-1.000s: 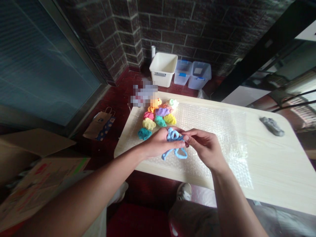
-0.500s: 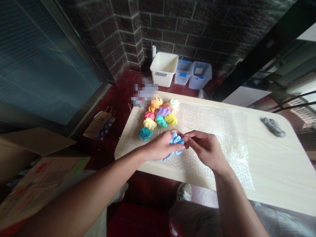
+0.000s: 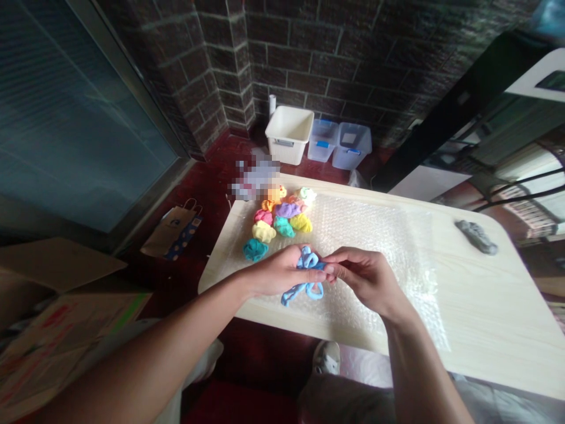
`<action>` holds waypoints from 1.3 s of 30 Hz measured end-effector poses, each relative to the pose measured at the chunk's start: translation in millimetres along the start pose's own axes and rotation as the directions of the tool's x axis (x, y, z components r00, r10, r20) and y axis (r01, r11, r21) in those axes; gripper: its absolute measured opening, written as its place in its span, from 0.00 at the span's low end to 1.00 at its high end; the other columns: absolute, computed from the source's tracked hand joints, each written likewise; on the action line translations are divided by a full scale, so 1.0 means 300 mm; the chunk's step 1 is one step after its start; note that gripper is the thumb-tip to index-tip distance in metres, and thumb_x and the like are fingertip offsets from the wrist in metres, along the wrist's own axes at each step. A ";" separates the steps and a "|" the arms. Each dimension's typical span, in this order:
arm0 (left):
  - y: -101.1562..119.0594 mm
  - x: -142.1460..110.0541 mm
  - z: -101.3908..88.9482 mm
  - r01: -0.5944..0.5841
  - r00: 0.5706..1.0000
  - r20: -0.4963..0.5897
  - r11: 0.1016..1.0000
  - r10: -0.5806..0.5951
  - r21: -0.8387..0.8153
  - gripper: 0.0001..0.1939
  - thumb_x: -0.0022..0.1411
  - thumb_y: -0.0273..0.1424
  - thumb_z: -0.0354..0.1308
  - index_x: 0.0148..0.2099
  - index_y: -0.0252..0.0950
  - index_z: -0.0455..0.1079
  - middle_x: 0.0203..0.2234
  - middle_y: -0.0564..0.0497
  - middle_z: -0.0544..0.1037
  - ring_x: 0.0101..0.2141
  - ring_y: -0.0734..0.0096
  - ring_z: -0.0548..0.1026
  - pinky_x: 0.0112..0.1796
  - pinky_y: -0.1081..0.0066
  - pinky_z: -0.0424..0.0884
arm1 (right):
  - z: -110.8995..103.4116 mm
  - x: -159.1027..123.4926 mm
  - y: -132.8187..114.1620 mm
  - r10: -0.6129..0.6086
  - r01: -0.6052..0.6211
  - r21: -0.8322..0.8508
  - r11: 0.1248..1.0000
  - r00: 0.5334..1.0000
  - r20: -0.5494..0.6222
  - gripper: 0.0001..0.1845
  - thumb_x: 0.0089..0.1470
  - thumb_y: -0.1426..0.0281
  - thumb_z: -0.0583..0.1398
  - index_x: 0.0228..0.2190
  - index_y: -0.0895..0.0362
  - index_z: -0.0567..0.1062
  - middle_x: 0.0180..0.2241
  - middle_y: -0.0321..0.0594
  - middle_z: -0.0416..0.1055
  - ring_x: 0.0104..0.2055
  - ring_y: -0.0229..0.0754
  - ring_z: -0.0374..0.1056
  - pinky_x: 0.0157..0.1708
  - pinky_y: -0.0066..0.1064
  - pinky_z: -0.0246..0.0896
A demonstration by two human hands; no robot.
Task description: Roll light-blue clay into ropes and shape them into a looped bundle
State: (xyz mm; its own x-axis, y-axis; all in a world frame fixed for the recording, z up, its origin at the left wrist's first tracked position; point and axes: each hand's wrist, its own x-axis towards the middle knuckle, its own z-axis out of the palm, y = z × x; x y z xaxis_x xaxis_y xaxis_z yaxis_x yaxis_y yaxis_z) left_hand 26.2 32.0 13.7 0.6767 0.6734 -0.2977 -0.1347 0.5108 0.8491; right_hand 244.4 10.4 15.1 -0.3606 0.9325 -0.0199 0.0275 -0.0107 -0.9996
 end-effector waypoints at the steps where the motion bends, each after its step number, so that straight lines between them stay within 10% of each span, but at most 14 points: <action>1: 0.002 -0.001 -0.001 0.002 1.000 -0.001 1.000 -0.002 -0.002 0.24 0.54 0.42 0.77 0.41 0.35 0.69 0.34 0.50 0.81 0.40 0.65 0.81 0.42 0.67 0.73 | 0.002 0.001 -0.002 -0.006 0.006 -0.001 1.000 1.000 0.000 0.07 0.61 0.64 0.70 0.39 0.54 0.87 0.30 0.41 0.81 0.31 0.39 0.76 0.33 0.30 0.73; 9: 0.008 0.023 -0.013 -0.008 0.998 -0.064 1.000 0.006 -0.022 0.22 0.53 0.40 0.78 0.40 0.34 0.72 0.31 0.55 0.77 0.33 0.73 0.76 0.38 0.71 0.71 | 0.000 0.002 -0.002 -0.016 0.029 0.063 0.998 0.979 -0.204 0.12 0.56 0.65 0.74 0.43 0.52 0.87 0.32 0.40 0.82 0.30 0.39 0.76 0.32 0.31 0.76; 28: -0.059 0.045 -0.069 -0.089 0.993 -0.067 0.988 0.098 0.128 0.19 0.61 0.41 0.72 0.44 0.36 0.69 0.30 0.56 0.74 0.32 0.71 0.74 0.35 0.71 0.68 | 0.053 0.035 0.032 0.037 -0.054 -0.073 0.996 0.974 -0.222 0.08 0.59 0.64 0.72 0.35 0.56 0.86 0.27 0.41 0.81 0.27 0.40 0.75 0.28 0.29 0.74; 39: -0.019 0.065 -0.065 -0.227 0.952 -0.259 0.943 0.162 -0.244 0.21 0.55 0.42 0.76 0.39 0.34 0.74 0.29 0.51 0.79 0.32 0.70 0.78 0.37 0.70 0.75 | 0.090 0.035 0.025 -0.043 0.015 -0.196 0.980 0.989 -0.141 0.26 0.59 0.64 0.72 0.57 0.50 0.76 0.47 0.47 0.81 0.46 0.50 0.80 0.46 0.39 0.79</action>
State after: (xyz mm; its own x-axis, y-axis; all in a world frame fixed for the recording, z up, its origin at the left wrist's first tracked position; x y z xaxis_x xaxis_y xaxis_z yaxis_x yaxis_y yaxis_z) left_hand 26.1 52.8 -5.6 0.4351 0.8623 -0.2591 -0.4571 0.4595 0.7616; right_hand 215.7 10.4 6.8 -0.2260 0.9738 0.0268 0.2042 0.0743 -0.9761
